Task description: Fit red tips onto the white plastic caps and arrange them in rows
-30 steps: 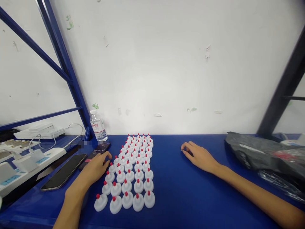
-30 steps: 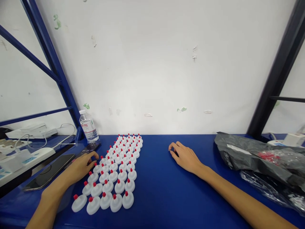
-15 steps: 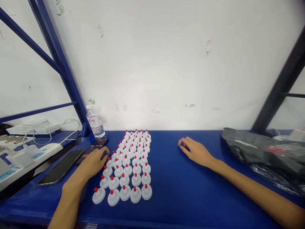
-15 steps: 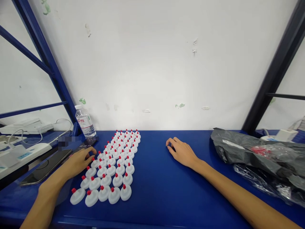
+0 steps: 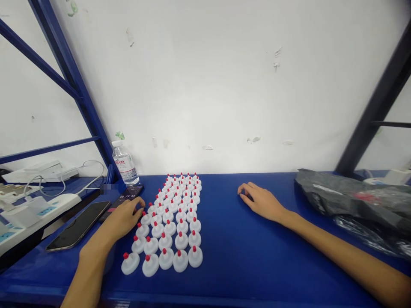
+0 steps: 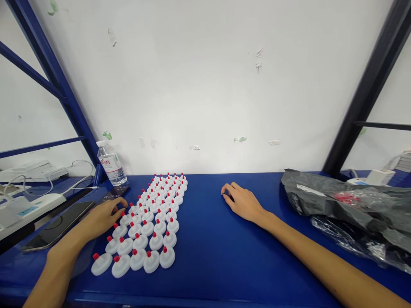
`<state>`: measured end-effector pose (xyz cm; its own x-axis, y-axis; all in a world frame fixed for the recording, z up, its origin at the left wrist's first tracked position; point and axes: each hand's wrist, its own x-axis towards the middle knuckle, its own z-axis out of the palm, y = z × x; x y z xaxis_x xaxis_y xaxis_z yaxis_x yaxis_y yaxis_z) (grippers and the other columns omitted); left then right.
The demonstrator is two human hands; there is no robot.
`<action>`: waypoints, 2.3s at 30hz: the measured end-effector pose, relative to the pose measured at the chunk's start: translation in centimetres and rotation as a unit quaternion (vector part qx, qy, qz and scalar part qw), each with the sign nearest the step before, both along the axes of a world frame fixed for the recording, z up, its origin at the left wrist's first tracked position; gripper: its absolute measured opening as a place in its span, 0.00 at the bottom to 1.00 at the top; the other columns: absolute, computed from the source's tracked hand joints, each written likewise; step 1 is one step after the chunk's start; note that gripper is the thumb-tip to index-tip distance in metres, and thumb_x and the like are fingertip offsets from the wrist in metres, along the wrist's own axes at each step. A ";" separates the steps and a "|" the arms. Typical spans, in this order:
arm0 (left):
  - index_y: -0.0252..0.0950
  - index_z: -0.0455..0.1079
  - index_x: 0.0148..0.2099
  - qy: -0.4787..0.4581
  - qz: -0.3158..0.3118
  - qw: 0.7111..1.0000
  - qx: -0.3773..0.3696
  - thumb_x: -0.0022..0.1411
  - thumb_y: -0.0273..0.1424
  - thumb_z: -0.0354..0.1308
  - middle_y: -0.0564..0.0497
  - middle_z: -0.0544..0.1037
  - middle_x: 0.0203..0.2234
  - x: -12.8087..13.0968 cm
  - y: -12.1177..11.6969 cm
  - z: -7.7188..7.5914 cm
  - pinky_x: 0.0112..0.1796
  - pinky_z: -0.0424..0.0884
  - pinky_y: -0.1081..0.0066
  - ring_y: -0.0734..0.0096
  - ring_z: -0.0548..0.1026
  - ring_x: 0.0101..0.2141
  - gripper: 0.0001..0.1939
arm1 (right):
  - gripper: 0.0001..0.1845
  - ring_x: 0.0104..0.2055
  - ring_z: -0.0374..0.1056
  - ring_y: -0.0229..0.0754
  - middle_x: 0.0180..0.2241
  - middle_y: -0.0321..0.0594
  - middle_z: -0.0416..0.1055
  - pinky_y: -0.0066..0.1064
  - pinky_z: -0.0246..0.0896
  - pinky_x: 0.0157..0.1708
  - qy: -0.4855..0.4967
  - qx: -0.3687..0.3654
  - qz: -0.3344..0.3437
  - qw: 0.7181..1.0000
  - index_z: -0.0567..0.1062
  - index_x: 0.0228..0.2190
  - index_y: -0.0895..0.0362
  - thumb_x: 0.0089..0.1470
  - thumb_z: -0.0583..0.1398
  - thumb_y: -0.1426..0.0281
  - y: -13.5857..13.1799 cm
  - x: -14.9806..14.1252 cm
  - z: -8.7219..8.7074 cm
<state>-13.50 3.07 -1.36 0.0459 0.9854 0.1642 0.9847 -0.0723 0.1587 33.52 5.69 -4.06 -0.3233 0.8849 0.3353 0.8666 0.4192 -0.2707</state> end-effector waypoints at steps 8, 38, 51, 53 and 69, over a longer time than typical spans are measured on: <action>0.39 0.69 0.43 0.007 -0.003 1.000 0.009 0.61 0.35 0.45 0.48 0.76 0.30 -0.2 0.2 -0.2 0.36 0.66 0.66 0.59 0.74 0.33 0.14 | 0.10 0.31 0.69 0.39 0.37 0.37 0.69 0.31 0.61 0.32 0.001 0.002 0.003 1.000 0.70 0.44 0.50 0.66 0.51 0.64 -0.2 -0.1 0.1; 0.50 0.59 0.67 -0.079 0.000 0.978 0.194 0.67 0.50 0.43 0.50 0.53 0.70 6.4 -10.4 -1.1 0.63 0.52 0.42 0.46 0.51 0.68 0.30 | 0.11 0.31 0.69 0.40 0.38 0.39 0.69 0.32 0.61 0.32 -0.003 0.002 0.004 1.000 0.70 0.45 0.50 0.65 0.52 0.65 -0.2 0.0 0.1; 0.49 0.62 0.66 -0.116 -0.059 0.984 0.120 0.66 0.51 0.50 0.46 0.53 0.70 14.2 -8.3 -3.0 0.61 0.61 0.43 0.45 0.56 0.66 0.30 | 0.10 0.31 0.69 0.41 0.39 0.39 0.69 0.32 0.59 0.32 -0.007 0.002 -0.002 1.000 0.70 0.45 0.50 0.66 0.52 0.65 -0.3 -0.1 0.2; 0.48 0.64 0.66 -0.107 -0.080 0.982 0.133 0.66 0.50 0.52 0.43 0.54 0.69 16.2 -8.0 -3.1 0.60 0.60 0.42 0.43 0.56 0.66 0.29 | 0.12 0.32 0.69 0.41 0.38 0.39 0.69 0.32 0.60 0.33 0.002 0.003 -0.010 1.000 0.70 0.44 0.51 0.67 0.49 0.63 -0.5 -0.3 0.3; 0.42 0.68 0.60 -0.119 -0.090 0.968 0.202 0.72 0.42 0.41 0.41 0.63 0.62 17.9 -7.1 0.4 0.61 0.60 0.45 0.51 0.60 0.64 0.23 | 0.20 0.38 0.67 0.41 0.39 0.40 0.68 0.36 0.63 0.44 0.118 0.012 0.055 0.991 0.72 0.44 0.51 0.71 0.42 0.63 -2.9 -2.2 1.4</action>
